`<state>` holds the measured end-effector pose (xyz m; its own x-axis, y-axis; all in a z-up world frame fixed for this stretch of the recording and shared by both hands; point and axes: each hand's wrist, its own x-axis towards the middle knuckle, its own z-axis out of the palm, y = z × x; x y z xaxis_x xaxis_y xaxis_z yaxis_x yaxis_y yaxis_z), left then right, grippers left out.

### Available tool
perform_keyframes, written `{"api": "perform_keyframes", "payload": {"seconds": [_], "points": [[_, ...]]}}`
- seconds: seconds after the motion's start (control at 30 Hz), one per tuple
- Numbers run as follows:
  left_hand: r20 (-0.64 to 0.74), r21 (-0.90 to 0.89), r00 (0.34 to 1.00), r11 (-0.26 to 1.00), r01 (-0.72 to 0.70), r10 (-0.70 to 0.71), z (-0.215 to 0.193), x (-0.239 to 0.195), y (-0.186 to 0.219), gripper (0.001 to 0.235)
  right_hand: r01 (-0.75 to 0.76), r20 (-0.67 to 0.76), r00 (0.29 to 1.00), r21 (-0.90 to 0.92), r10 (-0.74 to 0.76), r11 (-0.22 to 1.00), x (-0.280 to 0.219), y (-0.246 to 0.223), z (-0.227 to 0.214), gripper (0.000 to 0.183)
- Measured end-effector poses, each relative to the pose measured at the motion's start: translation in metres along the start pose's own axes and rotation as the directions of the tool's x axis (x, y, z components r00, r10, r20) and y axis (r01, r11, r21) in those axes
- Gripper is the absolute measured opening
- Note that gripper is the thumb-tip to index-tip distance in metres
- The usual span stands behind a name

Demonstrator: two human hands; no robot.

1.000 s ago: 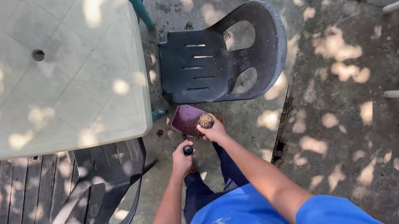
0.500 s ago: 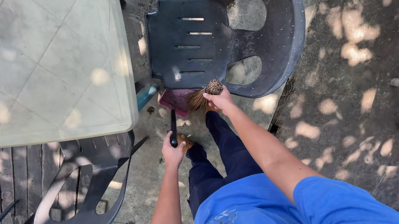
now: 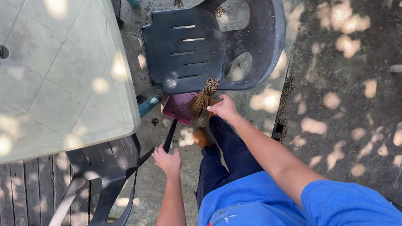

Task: Sweep leaves and debris from an outdoor seating area into a dustpan and then into a trash bag, and dust off a table.

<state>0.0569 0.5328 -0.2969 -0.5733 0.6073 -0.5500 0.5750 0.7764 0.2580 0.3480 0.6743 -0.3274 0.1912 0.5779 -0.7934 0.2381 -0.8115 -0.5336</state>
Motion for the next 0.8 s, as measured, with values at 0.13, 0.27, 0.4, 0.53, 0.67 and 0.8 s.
{"api": "perform_keyframes", "payload": {"seconds": [0.13, 0.27, 0.4, 0.53, 0.67, 0.8], "points": [[-0.094, 0.003, 0.989, 0.993, -0.117, 0.117, -0.02, -0.021, -0.023, 0.057, 0.048, 0.025, 0.998, 0.081, -0.05, 0.996, -0.067, 0.004, -0.006, 0.096], [-0.187, -0.025, 0.915, 0.929, -0.369, 0.358, -0.053, -0.055, -0.037, 0.048, 0.11, 0.028, 0.993, 0.126, -0.115, 0.986, -0.117, 0.033, -0.014, 0.09], [-0.165, -0.134, 0.765, 0.755, -0.643, 0.622, -0.06, -0.085, -0.042, 0.033, 0.088, 0.096, 0.99, 0.126, -0.101, 0.988, -0.196, 0.025, -0.043, 0.06], [-0.094, -0.248, 0.672, 0.637, -0.73, 0.734, -0.049, -0.122, -0.032, 0.03, 0.096, 0.139, 0.983, 0.183, -0.122, 0.978, -0.226, 0.065, -0.076, 0.036], [0.198, -0.4, 0.697, 0.706, -0.585, 0.689, -0.056, -0.169, 0.037, 0.021, 0.254, 0.078, 0.966, -0.097, -0.247, 0.962, -0.24, 0.086, -0.138, 0.03], [0.522, -0.504, 0.583, 0.777, -0.378, 0.623, -0.049, -0.212, 0.139, 0.012, 0.269, -0.156, 0.939, -0.223, -0.306, 0.937, -0.231, 0.114, -0.213, 0.042]]}}
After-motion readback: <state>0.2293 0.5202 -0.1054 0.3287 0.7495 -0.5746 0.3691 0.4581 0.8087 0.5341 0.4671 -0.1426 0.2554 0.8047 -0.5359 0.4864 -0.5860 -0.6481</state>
